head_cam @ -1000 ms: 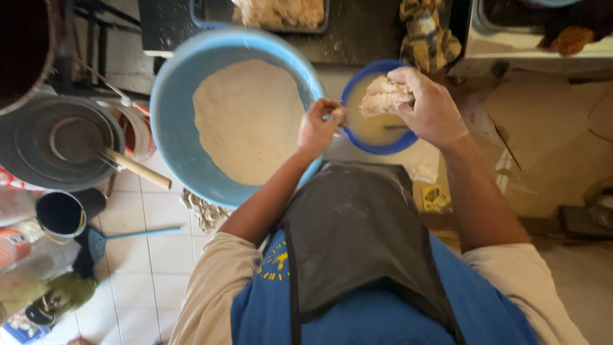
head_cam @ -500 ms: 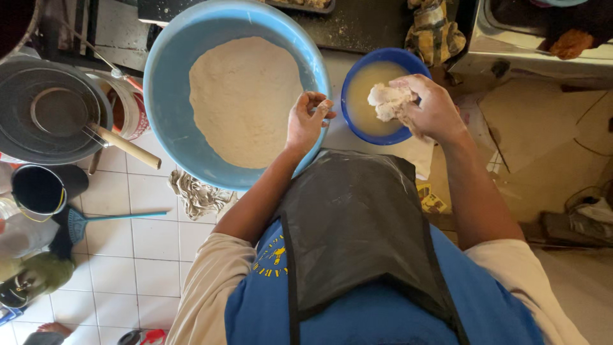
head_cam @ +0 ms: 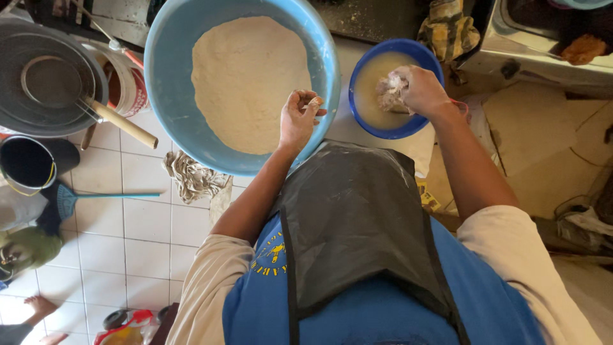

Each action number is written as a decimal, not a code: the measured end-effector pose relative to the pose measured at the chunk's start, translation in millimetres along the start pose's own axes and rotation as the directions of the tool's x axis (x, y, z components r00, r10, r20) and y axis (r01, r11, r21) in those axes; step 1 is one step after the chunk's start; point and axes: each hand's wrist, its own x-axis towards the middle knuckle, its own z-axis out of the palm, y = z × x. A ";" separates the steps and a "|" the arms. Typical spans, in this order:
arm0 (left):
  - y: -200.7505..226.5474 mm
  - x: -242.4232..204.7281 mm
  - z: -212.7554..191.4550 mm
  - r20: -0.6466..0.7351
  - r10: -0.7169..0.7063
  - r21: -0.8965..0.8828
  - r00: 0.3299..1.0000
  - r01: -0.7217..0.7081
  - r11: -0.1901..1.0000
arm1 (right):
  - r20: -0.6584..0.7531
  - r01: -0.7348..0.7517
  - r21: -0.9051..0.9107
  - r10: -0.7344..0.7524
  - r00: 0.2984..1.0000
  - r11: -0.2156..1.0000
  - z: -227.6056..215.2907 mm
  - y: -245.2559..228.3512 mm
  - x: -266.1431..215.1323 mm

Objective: The person breads chicken pieces by repeatedly transferring them between a tray of chicken, a bowl of liquid, and a large basin of flour.

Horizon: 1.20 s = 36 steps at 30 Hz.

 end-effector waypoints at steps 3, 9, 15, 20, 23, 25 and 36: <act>-0.2 -0.7 -5.4 -0.019 0.002 -0.028 1.000 -0.002 1.000 | -0.052 0.116 -0.177 -0.127 0.991 0.977 20.2 22.9 13.9; 2.5 -1.4 -13.4 -0.047 0.009 0.010 0.999 -0.008 1.000 | 0.032 0.029 -0.304 -0.020 0.999 0.952 37.8 37.8 24.6; 11.6 -3.4 -14.3 -0.056 -0.015 0.031 0.998 0.017 0.999 | 0.028 -0.030 -0.402 0.045 0.999 0.915 35.6 16.8 26.1; 10.3 2.0 -13.9 -0.053 -0.010 0.051 0.999 0.013 0.999 | 0.009 -0.036 -0.320 0.041 0.999 0.947 28.2 4.3 15.1; 6.5 8.8 -15.8 -0.052 0.001 0.040 0.999 0.001 0.999 | -0.022 0.030 -0.328 -0.039 0.999 0.944 25.7 4.7 11.8; 6.0 17.5 -17.9 -0.102 0.124 0.094 0.987 -0.114 0.989 | -0.014 0.037 -0.329 -0.044 0.999 0.944 19.0 4.0 6.7; 101.9 222.7 -70.6 -0.149 0.788 0.902 0.598 -0.244 0.356 | -0.313 0.056 -0.124 -0.092 0.945 0.991 -30.7 -47.4 -65.8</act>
